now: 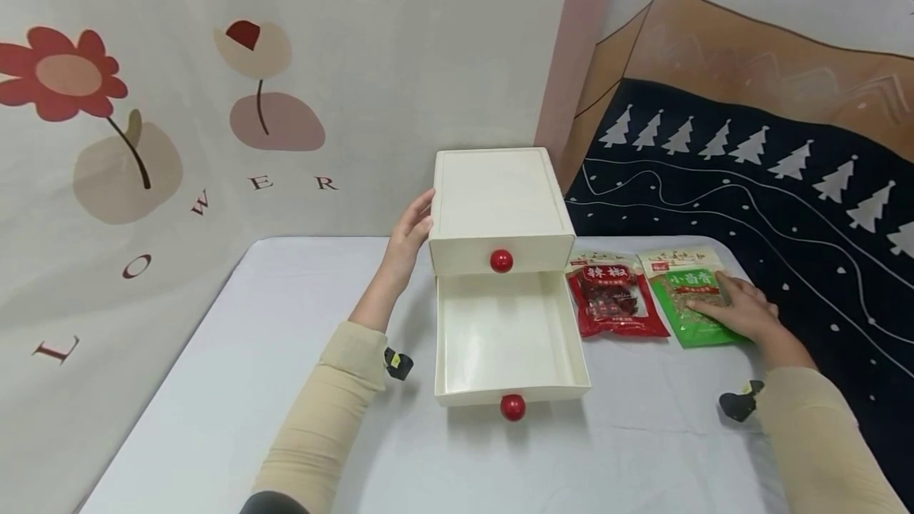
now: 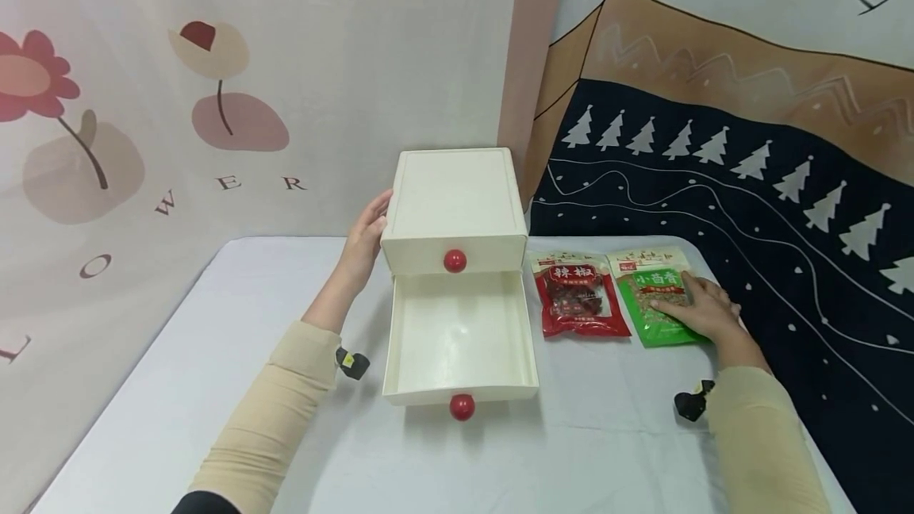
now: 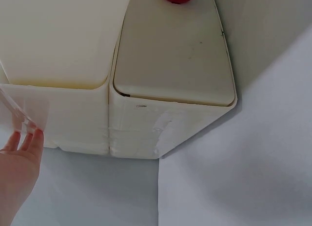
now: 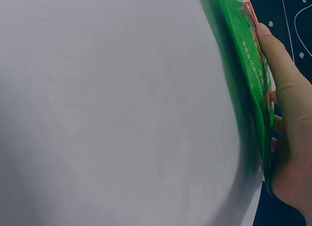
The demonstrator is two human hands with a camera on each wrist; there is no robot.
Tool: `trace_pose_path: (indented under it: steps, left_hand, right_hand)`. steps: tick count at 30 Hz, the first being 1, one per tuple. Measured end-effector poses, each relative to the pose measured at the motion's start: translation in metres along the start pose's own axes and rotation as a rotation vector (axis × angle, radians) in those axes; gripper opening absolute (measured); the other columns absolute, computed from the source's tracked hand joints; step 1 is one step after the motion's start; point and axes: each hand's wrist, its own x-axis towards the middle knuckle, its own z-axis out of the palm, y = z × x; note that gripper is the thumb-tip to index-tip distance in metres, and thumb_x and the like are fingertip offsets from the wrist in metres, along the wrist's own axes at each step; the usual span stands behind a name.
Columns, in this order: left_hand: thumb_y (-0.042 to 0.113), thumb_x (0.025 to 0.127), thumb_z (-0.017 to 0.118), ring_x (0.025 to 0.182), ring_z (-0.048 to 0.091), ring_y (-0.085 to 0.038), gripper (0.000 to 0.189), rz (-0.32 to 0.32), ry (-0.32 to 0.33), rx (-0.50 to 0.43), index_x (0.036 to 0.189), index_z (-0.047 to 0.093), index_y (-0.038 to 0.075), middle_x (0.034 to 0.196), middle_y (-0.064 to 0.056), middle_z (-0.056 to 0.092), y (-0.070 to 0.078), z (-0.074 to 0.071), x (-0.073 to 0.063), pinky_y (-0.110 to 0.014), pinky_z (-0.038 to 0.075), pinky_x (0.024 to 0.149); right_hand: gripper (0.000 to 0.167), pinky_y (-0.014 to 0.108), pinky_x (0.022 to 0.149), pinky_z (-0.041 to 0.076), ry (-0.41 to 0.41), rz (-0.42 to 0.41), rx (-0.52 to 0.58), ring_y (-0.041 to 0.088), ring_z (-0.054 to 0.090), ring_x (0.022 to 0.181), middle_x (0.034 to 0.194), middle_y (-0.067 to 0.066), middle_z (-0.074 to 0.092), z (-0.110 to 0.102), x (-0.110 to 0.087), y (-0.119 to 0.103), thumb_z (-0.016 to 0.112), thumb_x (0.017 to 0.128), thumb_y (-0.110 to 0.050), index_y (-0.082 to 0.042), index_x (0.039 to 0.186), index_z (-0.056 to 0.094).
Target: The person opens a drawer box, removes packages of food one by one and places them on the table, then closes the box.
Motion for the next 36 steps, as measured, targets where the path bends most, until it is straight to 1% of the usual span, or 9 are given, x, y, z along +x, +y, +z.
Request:
trace_pose_path:
  steps: [4, 6, 12, 17, 24, 28, 32, 36]
  left_hand:
    - [0.021, 0.095, 0.045, 0.137, 0.031, -0.024, 0.057, 0.001, 0.000, -0.004, 0.149, 0.032, 0.006, 0.150, -0.014, 0.035, -0.001, 0.000, -0.001, -0.046, 0.027, 0.109]
    - [0.022, 0.096, 0.045, 0.137, 0.031, -0.023, 0.057, 0.000, -0.002, 0.003, 0.149, 0.032, 0.006, 0.150, -0.013, 0.035, -0.001, -0.001, -0.001, -0.046, 0.026, 0.109]
    - [0.025, 0.097, 0.043, 0.138, 0.030, -0.021, 0.055, 0.002, -0.014, 0.047, 0.149, 0.032, 0.010, 0.151, -0.010, 0.034, 0.002, -0.001, -0.003, -0.046, 0.025, 0.110]
    - [0.024, 0.097, 0.044, 0.138, 0.030, -0.021, 0.056, 0.008, -0.012, 0.029, 0.149, 0.032, 0.008, 0.151, -0.011, 0.035, 0.002, -0.001, -0.003, -0.045, 0.026, 0.110]
    - [0.022, 0.096, 0.045, 0.138, 0.030, -0.022, 0.055, 0.008, -0.010, 0.017, 0.149, 0.033, 0.008, 0.150, -0.012, 0.034, 0.001, -0.001, -0.002, -0.045, 0.027, 0.109]
    - [0.023, 0.096, 0.045, 0.138, 0.030, -0.021, 0.056, 0.005, -0.013, 0.025, 0.149, 0.033, 0.008, 0.151, -0.011, 0.034, 0.001, -0.001, -0.001, -0.044, 0.027, 0.109]
    - [0.024, 0.096, 0.045, 0.138, 0.030, -0.021, 0.056, 0.005, -0.018, 0.019, 0.149, 0.033, 0.008, 0.151, -0.011, 0.034, 0.000, -0.001, -0.001, -0.044, 0.026, 0.110]
    - [0.024, 0.096, 0.045, 0.138, 0.029, -0.021, 0.056, 0.005, -0.021, 0.013, 0.149, 0.032, 0.008, 0.151, -0.012, 0.033, 0.000, -0.002, -0.001, -0.044, 0.025, 0.110]
  right_hand:
    - [0.106, 0.078, 0.095, -0.003, -0.019, -0.006, 0.014, 0.062, -0.001, 0.129, 0.143, 0.042, 0.002, 0.002, 0.001, 0.000, 0.049, 0.086, -0.066, 0.002, 0.149, -0.001]
    - [0.106, 0.078, 0.094, -0.006, -0.025, -0.006, 0.016, 0.062, -0.004, 0.129, 0.144, 0.041, 0.000, 0.004, 0.002, 0.001, 0.047, 0.087, -0.067, 0.003, 0.149, -0.002]
    - [0.105, 0.077, 0.095, -0.007, -0.041, -0.003, 0.012, 0.060, -0.009, 0.131, 0.147, 0.039, -0.006, 0.007, 0.003, 0.005, 0.044, 0.088, -0.068, 0.001, 0.149, -0.006]
    - [0.105, 0.076, 0.095, -0.008, -0.054, -0.003, 0.019, 0.059, -0.012, 0.131, 0.147, 0.039, -0.008, 0.006, 0.002, 0.004, 0.043, 0.088, -0.068, 0.001, 0.149, -0.006]
    - [0.105, 0.076, 0.095, -0.007, -0.041, -0.005, 0.012, 0.059, -0.010, 0.131, 0.147, 0.039, -0.007, 0.005, 0.000, 0.002, 0.043, 0.088, -0.068, 0.002, 0.149, -0.006]
    - [0.104, 0.076, 0.095, -0.004, -0.020, -0.015, -0.005, 0.059, -0.007, 0.132, 0.148, 0.039, -0.005, 0.004, -0.002, 0.000, 0.044, 0.088, -0.068, 0.002, 0.149, -0.003]
    - [0.105, 0.075, 0.096, 0.003, 0.021, -0.018, -0.014, 0.059, -0.004, 0.132, 0.148, 0.038, -0.001, 0.002, -0.003, -0.002, 0.045, 0.087, -0.068, 0.003, 0.150, 0.001]
    - [0.105, 0.074, 0.096, 0.007, 0.068, -0.021, -0.015, 0.058, 0.000, 0.132, 0.148, 0.038, 0.001, 0.000, -0.005, -0.005, 0.048, 0.086, -0.068, 0.003, 0.150, 0.004]
